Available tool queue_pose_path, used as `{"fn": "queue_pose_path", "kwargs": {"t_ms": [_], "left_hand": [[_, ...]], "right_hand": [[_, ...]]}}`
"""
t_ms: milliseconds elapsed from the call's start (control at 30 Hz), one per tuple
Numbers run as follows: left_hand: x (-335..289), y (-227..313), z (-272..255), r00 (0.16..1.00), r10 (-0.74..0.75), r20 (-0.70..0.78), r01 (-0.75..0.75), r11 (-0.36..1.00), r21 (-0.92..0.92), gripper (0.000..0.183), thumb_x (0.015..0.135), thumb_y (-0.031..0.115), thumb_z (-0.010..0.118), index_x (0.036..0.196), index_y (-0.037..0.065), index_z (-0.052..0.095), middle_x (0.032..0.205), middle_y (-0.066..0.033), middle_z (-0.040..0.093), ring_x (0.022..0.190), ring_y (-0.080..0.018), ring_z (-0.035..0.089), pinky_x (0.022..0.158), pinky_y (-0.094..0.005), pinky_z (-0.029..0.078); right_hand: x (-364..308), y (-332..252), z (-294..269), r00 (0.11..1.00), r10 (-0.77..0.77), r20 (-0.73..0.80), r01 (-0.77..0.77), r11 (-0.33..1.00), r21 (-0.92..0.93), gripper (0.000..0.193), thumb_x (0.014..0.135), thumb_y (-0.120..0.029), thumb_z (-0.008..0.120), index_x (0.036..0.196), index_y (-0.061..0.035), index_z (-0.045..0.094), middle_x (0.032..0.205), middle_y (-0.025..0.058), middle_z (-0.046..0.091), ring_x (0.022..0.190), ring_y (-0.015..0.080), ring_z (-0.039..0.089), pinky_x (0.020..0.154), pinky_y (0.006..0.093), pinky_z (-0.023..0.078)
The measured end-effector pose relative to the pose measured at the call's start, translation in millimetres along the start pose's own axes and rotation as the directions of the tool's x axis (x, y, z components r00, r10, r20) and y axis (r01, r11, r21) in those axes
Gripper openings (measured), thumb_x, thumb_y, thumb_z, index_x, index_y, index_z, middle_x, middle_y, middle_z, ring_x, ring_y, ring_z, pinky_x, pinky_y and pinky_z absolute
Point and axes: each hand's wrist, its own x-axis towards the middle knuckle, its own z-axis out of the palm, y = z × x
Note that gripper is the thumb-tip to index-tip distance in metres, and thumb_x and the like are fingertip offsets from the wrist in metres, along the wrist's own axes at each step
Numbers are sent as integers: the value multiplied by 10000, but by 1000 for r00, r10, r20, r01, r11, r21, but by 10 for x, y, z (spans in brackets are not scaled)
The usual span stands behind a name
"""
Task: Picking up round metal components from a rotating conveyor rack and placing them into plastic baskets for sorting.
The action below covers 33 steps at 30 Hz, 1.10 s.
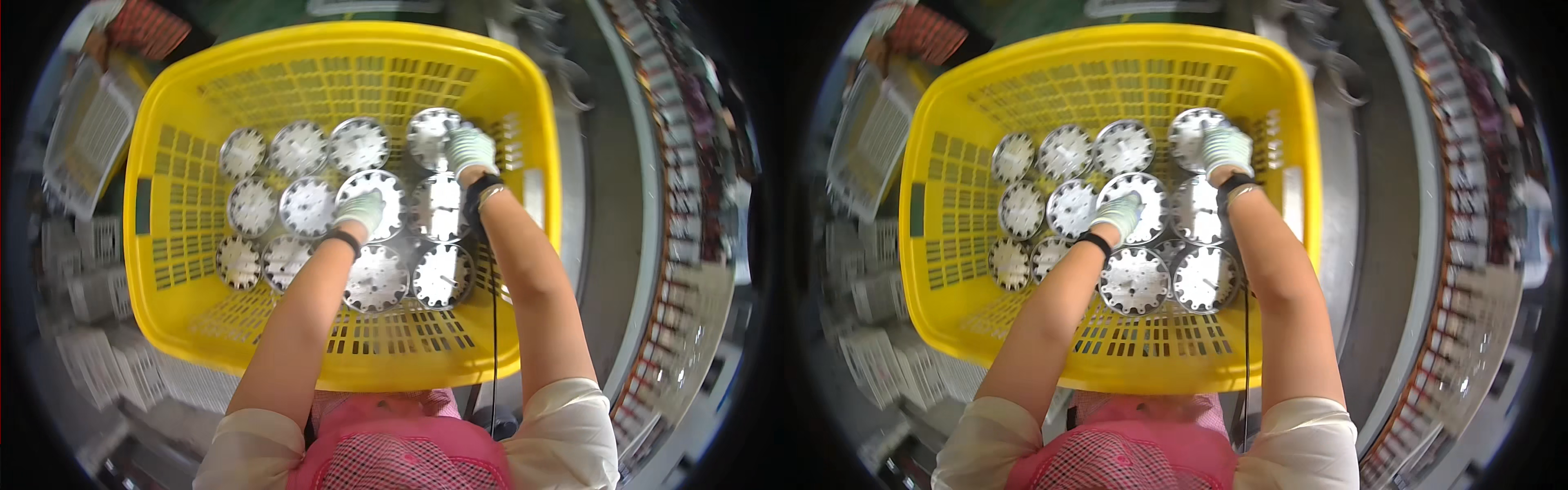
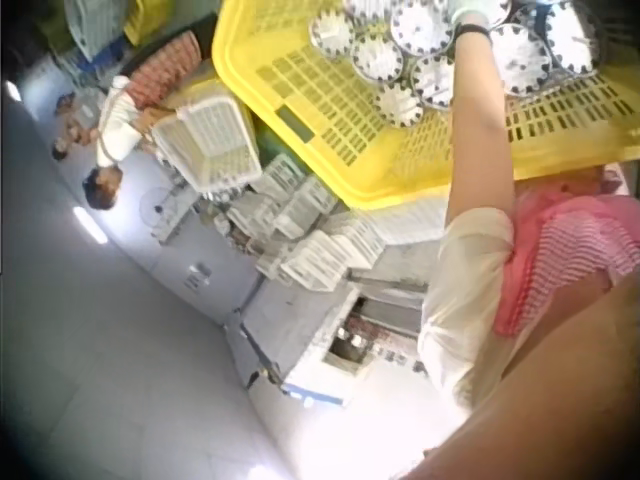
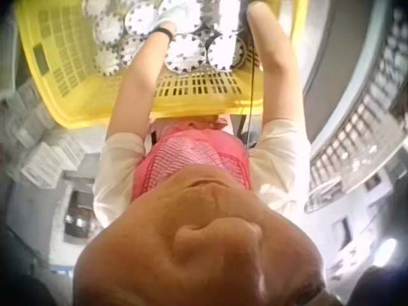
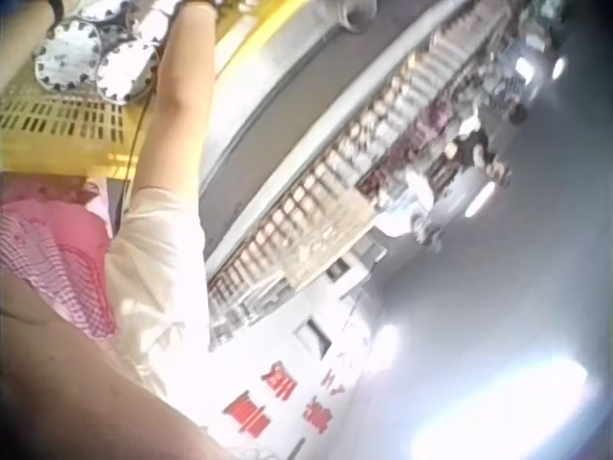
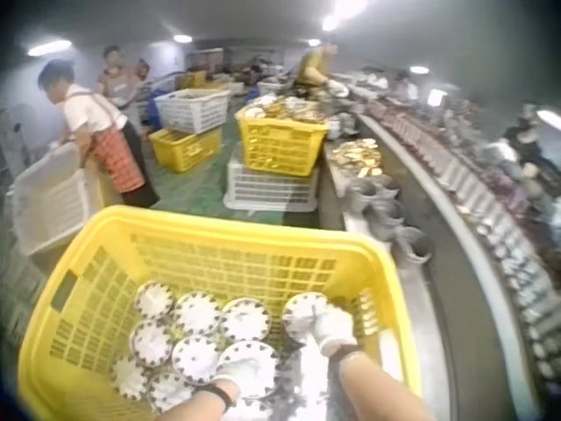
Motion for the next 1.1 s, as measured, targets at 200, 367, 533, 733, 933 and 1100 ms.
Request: {"fn": "queue_pose_path", "kwargs": {"t_ms": [200,367,533,733,933,1100], "left_hand": [[389,-1249,361,939,342,-45,-232,722,652,543,866,372,444,1265,4,444,1242,-226,492,1138,-329,492,950,-416,386],[-790,771,-230,947,256,192,-304,534,789,386,859,312,447,1030,19,631,1078,-174,611,1002,-306,593,839,-389,474],[-2409,2606,-185,502,601,622,-854,232,465,401,853,382,438,914,47,651,934,-215,624,888,-368,591,811,-439,462],[-3632,4494,1309,-189,944,270,-945,-100,-312,310,853,219,525,1101,38,568,1062,-179,599,995,-337,563,863,-387,446],[-3967,5692,3041,151,956,250,-964,198,-176,494,854,270,554,1279,57,420,1183,-191,537,1047,-275,547,880,-363,439],[-4379,5900,3298,303,953,-30,-368,88,-926,476,885,399,489,1231,72,487,1215,-150,529,1103,-273,521,927,-378,421]], "right_hand": [[-1711,286,-1301,963,-200,-181,265,825,499,242,761,-112,551,992,-67,611,876,167,618,801,337,605,692,422,486],[-3847,1319,-2057,922,226,-314,-84,909,409,322,759,-157,601,1070,-84,559,932,146,571,858,334,567,732,411,477],[-6109,1821,-2034,381,838,-390,-634,544,550,247,810,-164,575,1028,-50,602,930,176,611,867,341,593,759,396,484],[-8563,2467,-1171,-447,812,-376,-571,65,819,321,839,-189,583,1116,-30,552,1030,139,616,929,272,582,855,356,437],[-8864,3025,-1089,-570,807,-156,-642,-319,697,490,788,-363,645,1080,18,548,987,200,630,858,339,613,771,395,466],[-9372,3626,-135,-200,897,-394,-980,-177,94,732,780,-314,585,1376,-50,254,1344,200,377,1199,346,402,998,480,306]]}}
